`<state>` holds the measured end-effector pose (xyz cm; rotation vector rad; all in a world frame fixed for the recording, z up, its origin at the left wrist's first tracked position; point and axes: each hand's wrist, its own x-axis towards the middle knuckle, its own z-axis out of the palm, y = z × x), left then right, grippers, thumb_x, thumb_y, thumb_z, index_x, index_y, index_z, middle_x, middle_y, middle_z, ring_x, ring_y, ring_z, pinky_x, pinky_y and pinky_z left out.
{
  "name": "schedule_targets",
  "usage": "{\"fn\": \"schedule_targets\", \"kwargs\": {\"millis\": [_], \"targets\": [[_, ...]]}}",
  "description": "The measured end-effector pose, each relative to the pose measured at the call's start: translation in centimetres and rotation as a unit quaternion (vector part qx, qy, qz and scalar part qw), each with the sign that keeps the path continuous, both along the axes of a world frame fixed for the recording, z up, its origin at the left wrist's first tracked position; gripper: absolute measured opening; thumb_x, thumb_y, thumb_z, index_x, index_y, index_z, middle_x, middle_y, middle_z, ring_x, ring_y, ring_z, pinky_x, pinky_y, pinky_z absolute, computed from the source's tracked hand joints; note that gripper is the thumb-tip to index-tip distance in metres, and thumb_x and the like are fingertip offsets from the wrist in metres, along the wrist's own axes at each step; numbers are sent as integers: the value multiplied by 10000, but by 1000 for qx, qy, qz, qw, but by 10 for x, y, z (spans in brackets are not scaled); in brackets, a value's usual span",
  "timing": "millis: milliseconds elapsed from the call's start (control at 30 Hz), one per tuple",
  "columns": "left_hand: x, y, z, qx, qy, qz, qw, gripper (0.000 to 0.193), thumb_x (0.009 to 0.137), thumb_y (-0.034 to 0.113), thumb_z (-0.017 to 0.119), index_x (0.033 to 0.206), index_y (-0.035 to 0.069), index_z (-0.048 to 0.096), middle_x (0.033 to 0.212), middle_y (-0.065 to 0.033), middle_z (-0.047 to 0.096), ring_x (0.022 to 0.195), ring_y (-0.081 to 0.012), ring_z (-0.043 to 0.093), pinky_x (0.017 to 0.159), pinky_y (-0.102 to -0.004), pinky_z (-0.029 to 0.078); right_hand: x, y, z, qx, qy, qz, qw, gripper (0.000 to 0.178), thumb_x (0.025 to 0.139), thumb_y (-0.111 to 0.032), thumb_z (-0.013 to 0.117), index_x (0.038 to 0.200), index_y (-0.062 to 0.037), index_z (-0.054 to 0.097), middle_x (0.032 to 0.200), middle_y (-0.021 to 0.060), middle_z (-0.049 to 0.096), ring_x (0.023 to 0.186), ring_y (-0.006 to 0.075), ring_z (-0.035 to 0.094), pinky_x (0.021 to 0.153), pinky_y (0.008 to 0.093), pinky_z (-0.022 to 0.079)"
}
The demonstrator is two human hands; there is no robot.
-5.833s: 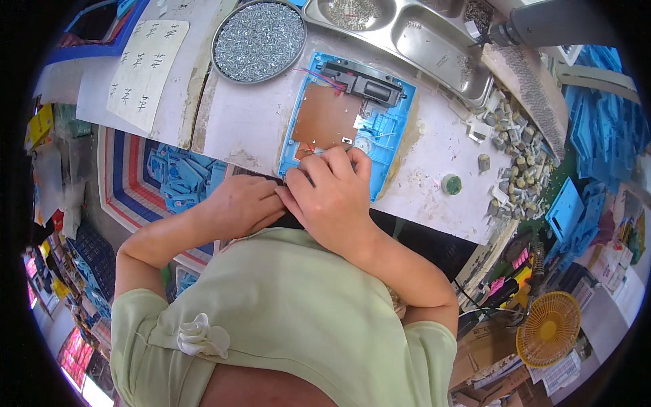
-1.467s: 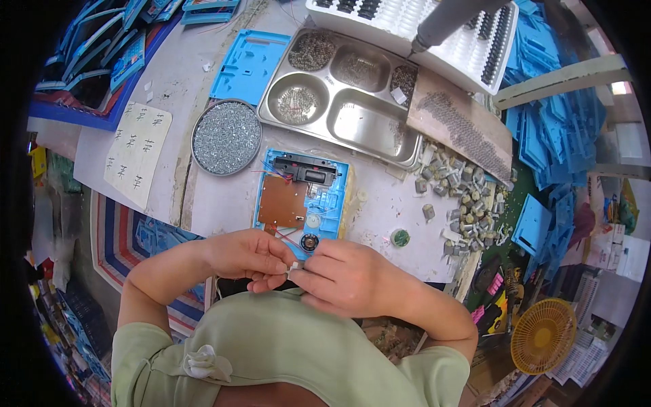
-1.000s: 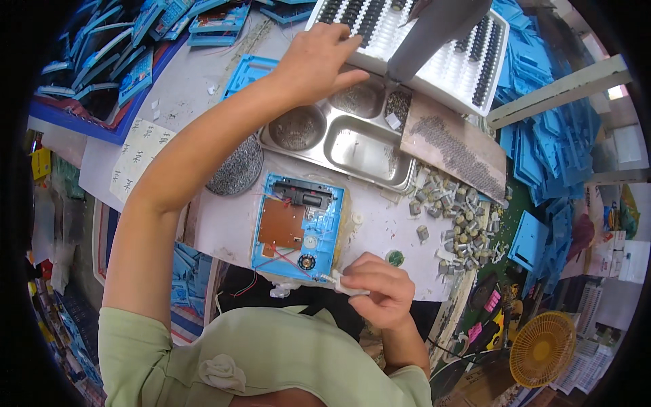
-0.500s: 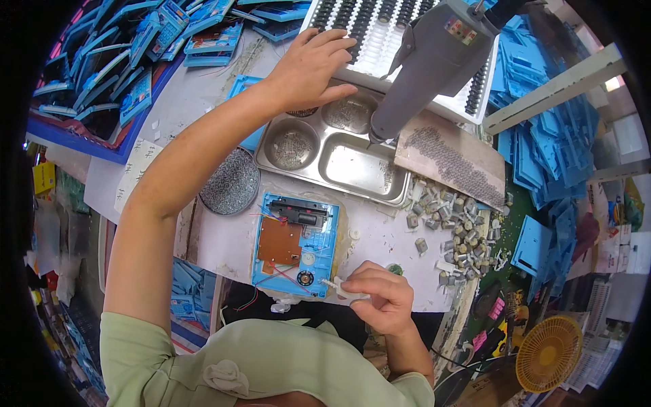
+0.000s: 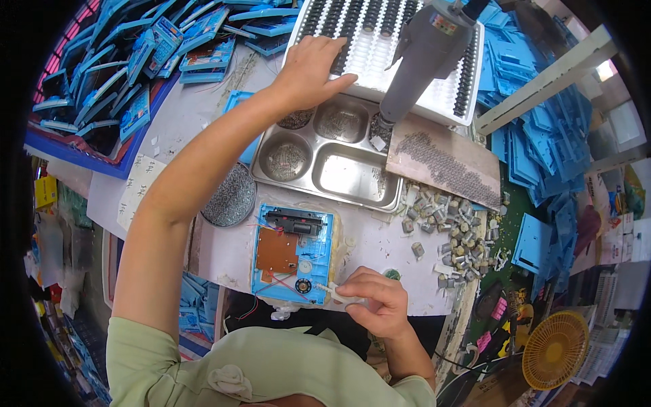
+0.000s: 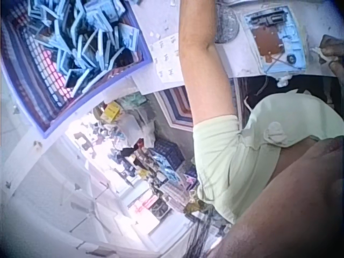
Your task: Assembling components, soldering wires, and securing the casing of a blue electronic device.
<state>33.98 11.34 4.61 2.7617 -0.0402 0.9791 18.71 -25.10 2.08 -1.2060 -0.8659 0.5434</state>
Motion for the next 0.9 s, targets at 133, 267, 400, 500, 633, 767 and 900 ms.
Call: {"fn": "schedule_targets", "kwargs": {"millis": [133,267,400,500,633,767,900], "targets": [[8,-23,5,3,35,97,995,615,873,454,727,1284,8,628,1212,-174,612,1162,-354,532,1005,-500,402,1,0,5,-3,-8,1,1000,303,784,-3,747,1077,72,735,936,167,736,843,283,674,775,372,523],[7,-28,12,17,59,104,993,579,873,462,722,1227,7,667,1262,-188,607,1217,-367,515,1019,-502,397,1,-6,4,6,-8,-16,1000,300,781,2,742,1072,73,735,930,170,733,840,281,670,773,370,521],[12,-8,3,110,-50,72,990,544,872,460,718,1171,6,686,1357,-161,595,1283,-344,504,1045,-492,390,-4,-4,4,6,-8,-13,1000,295,785,8,734,1073,73,734,932,173,732,842,276,665,772,365,519],[14,2,6,149,-33,44,987,542,870,463,713,1159,4,689,1391,-138,589,1296,-325,506,1057,-481,388,-7,0,6,10,-1,-7,1000,293,787,14,729,1073,75,734,933,176,732,842,273,662,772,363,518],[14,3,13,123,16,33,992,568,864,460,709,1197,2,668,1360,-134,600,1276,-318,517,1057,-466,394,-10,2,8,8,-3,-5,1000,291,790,18,726,1075,79,731,931,177,733,841,271,662,772,365,519],[20,0,16,72,22,39,996,667,853,469,712,1313,-1,596,1313,-157,603,1260,-319,521,1050,-456,403,-14,2,8,7,-1,-14,1000,291,796,14,727,1079,83,728,931,179,734,839,270,661,770,366,522],[34,-7,15,38,27,88,995,774,839,518,710,1383,-6,538,1256,-165,586,1197,-331,526,1005,-486,409,-16,5,16,-5,1,-12,1000,292,797,10,737,1079,85,724,937,185,732,842,270,663,776,364,524]]}}
